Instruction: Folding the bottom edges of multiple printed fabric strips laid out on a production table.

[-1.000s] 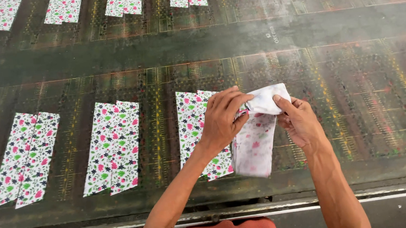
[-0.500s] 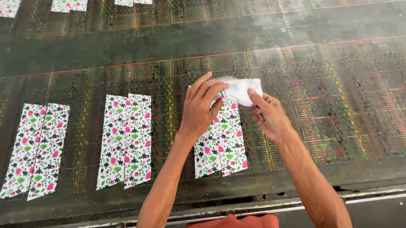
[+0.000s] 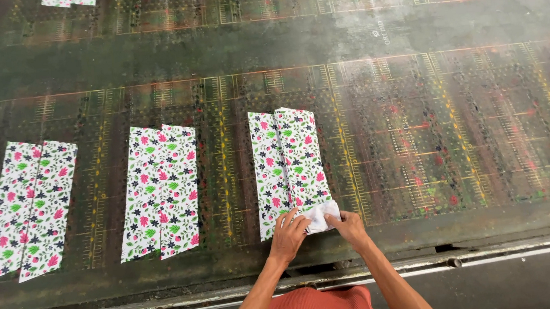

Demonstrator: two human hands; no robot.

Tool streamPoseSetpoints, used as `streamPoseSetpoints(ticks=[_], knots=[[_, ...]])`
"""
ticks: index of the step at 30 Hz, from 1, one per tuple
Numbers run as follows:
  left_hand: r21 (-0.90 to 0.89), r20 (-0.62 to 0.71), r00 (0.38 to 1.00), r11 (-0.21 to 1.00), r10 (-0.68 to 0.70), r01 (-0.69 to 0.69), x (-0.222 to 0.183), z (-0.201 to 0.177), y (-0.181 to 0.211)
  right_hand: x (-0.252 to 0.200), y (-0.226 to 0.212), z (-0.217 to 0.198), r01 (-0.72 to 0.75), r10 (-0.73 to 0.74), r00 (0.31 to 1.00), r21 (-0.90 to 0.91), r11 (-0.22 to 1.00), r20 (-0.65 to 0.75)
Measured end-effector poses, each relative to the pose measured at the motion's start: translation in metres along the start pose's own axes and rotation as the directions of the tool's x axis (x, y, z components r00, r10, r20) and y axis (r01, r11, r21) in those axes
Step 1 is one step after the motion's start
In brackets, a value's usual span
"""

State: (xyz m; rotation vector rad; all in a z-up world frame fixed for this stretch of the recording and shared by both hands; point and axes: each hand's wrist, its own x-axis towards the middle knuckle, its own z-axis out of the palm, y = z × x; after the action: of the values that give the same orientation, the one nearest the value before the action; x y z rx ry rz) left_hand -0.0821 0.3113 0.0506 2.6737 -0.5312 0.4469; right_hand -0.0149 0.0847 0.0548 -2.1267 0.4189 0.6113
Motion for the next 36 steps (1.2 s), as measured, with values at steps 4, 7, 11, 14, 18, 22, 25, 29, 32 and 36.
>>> streamPoseSetpoints(ticks=[4, 7, 11, 14, 18, 22, 25, 29, 32, 36], knots=[[0.016, 0.026, 1.0, 1.0, -0.011, 0.01, -0.002, -0.005, 0.001, -0.012, -0.014, 0.003, -0.059, 0.058, 0.997, -0.037, 0.998, -0.043], [0.063, 0.036, 0.999, 0.998, 0.001, -0.004, -0.001, -0.007, 0.0, -0.019, -0.029, 0.002, -0.096, 0.085, 0.99, -0.091, 0.991, -0.114], [0.063, 0.066, 0.998, 0.998, -0.015, 0.011, -0.005, -0.005, 0.003, -0.02, -0.032, 0.01, -0.148, 0.132, 0.982, -0.119, 0.982, -0.132], [0.04, 0.08, 0.996, 0.999, -0.027, 0.024, -0.007, -0.012, 0.006, -0.031, -0.049, 0.005, -0.151, 0.148, 0.986, -0.046, 0.987, -0.074], [-0.017, 0.025, 0.994, 0.995, -0.102, 0.102, -0.008, -0.01, 0.017, -0.036, -0.063, -0.003, -0.142, 0.142, 0.99, -0.007, 0.99, 0.002], [-0.018, -0.018, 0.975, 0.975, -0.221, 0.221, 0.006, -0.006, 0.031, -0.05, -0.1, -0.016, -0.117, 0.102, 0.988, 0.134, 0.984, 0.114], [0.056, -0.088, 0.951, 0.952, -0.296, 0.302, 0.013, 0.004, 0.031, -0.046, -0.116, -0.024, -0.316, 0.277, 0.933, 0.154, 0.936, 0.23], [-0.052, -0.129, 0.87, 0.879, -0.476, 0.473, 0.042, 0.004, 0.007, -0.017, -0.128, -0.029, -0.369, 0.239, 0.911, 0.406, 0.836, 0.336], [-0.006, -0.174, 0.848, 0.862, -0.501, 0.507, 0.1, -0.023, -0.038, 0.023, -0.178, -0.04, -0.154, 0.071, 0.964, 0.32, 0.935, 0.256], [0.061, -0.293, 0.876, 0.907, -0.383, 0.416, 0.2, -0.13, -0.079, 0.001, -0.302, -0.076, 0.137, -0.218, 0.966, 0.438, 0.888, 0.14]])
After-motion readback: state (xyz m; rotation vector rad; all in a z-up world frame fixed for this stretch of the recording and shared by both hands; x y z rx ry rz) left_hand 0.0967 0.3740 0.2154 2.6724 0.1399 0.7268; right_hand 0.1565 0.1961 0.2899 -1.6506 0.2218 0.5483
